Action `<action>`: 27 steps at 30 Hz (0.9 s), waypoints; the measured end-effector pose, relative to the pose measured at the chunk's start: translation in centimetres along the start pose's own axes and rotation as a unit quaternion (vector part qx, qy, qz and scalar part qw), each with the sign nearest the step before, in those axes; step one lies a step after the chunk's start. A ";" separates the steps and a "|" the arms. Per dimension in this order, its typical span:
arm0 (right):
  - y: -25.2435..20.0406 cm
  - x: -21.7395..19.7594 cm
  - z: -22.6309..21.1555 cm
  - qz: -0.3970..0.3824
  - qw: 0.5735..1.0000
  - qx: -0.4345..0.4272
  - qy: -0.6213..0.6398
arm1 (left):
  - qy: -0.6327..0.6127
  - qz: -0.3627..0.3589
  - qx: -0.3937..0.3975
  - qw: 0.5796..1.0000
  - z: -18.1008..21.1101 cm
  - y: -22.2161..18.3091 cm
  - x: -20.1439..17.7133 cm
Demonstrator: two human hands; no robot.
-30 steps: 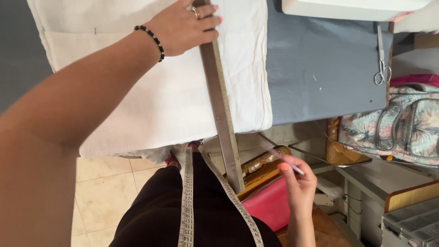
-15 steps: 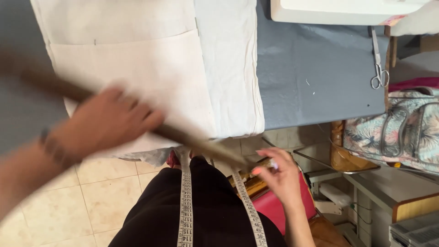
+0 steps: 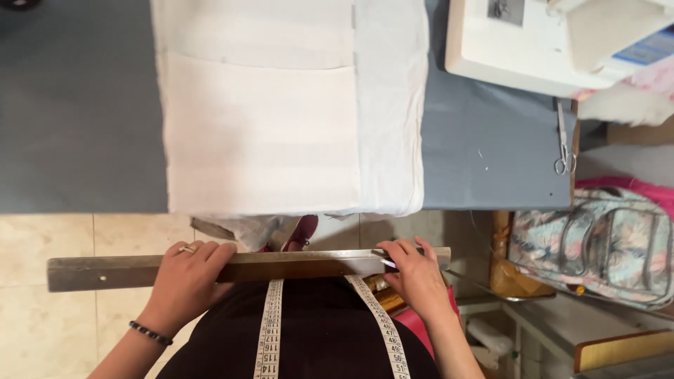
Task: Measuring and marking lines on a piece of white fabric using a wooden ruler and a pen.
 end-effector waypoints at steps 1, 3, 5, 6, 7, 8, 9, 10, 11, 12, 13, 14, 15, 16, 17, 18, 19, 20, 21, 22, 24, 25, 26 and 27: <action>-0.2 0.4 0.0 0.007 1.000 -0.003 -0.013 | -0.008 0.008 -0.008 1.000 -0.1 -0.6 0.1; -0.4 0.4 -0.4 0.016 0.999 -0.009 -0.031 | -0.016 0.022 -0.018 0.999 -0.5 -1.9 0.2; -0.7 -0.5 -1.1 0.069 0.997 -0.016 0.012 | -0.039 0.008 -0.019 0.999 -1.1 -3.2 0.4; -0.8 -0.8 -0.6 0.071 0.997 -0.018 0.007 | -0.040 0.013 -0.021 0.999 -1.8 -3.7 0.8; -1.2 -1.1 0.0 0.078 0.997 0.003 -0.003 | -0.048 -0.018 -0.027 0.998 -2.5 -4.3 1.5; -1.4 -1.4 0.8 0.085 0.996 0.024 -0.013 | -0.057 -0.048 -0.034 0.997 -3.1 -4.9 2.2; -1.6 -1.6 1.1 0.083 0.996 0.025 -0.015 | -0.059 -0.048 -0.035 0.996 -3.7 -5.2 2.2; -1.8 -1.9 1.4 0.090 0.996 0.010 -0.023 | -0.062 -0.027 -0.036 0.997 -4.2 -5.3 2.1; -2.1 -2.2 1.8 0.094 0.995 -0.004 -0.031 | -0.065 -0.007 -0.037 0.997 -4.5 -5.6 2.0; -2.3 -2.1 2.8 0.090 0.995 -0.003 -0.033 | -0.069 -0.009 -0.039 0.997 -4.2 -5.6 2.2; -2.2 -1.9 4.0 0.076 0.995 0.022 -0.055 | -0.018 0.008 -0.068 0.998 -4.2 -5.5 2.1; -2.1 -1.8 5.3 0.062 0.994 0.046 -0.077 | 0.034 0.025 -0.096 0.994 -4.1 -5.3 1.9; -1.7 -1.8 5.9 0.059 0.994 0.043 -0.077 | 0.034 0.024 -0.099 0.994 -4.2 -4.9 1.7; -1.3 -2.0 6.6 0.068 0.994 0.040 -0.071 | 0.015 0.035 -0.100 0.994 -4.3 -4.4 1.4; -0.5 -2.5 7.4 0.079 0.994 0.035 -0.068 | -0.003 0.051 -0.103 0.993 -4.4 -3.5 1.0; -0.3 -2.8 8.5 0.080 0.994 0.029 -0.070 | -0.002 0.054 -0.108 0.993 -4.4 -3.0 1.7; 0.4 -3.2 9.5 0.083 0.994 0.021 -0.066 | 0.003 0.051 -0.097 0.994 -4.5 -2.1 2.3; 1.1 -3.7 10.6 0.087 0.994 0.012 -0.062 | 0.008 0.047 -0.086 0.995 -4.6 -1.1 2.8; 1.5 -5.0 10.5 0.093 0.994 0.004 -0.063 | 0.015 0.054 -0.091 0.994 -4.7 0.4 1.8; 1.9 -6.5 10.5 0.108 0.992 0.008 -0.061 | 0.021 0.063 -0.070 0.995 -4.6 1.9 0.7; 2.3 -9.0 11.3 0.121 0.991 0.007 -0.061 | 0.029 0.073 -0.054 0.995 -4.4 4.6 -1.6; 2.4 -10.2 12.1 0.125 0.991 0.006 -0.047 | 0.045 0.071 -0.040 0.996 -4.3 6.0 -2.7; 2.6 -11.4 12.9 0.129 0.991 0.005 -0.033 | 0.061 0.069 -0.026 0.995 -4.2 7.4 -3.9; 2.6 -12.6 14.6 0.130 0.991 0.000 -0.032 | 0.064 0.070 -0.030 0.995 -4.1 8.7 -4.3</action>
Point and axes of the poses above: each hand's wrist, its own y-axis towards the middle knuckle, its own x-axis out of the palm, z = x × y, the point moved 4 cm from there along y, towards the middle knuckle, and after that the axes turned 15 degrees about y, right-handed, at the moved point
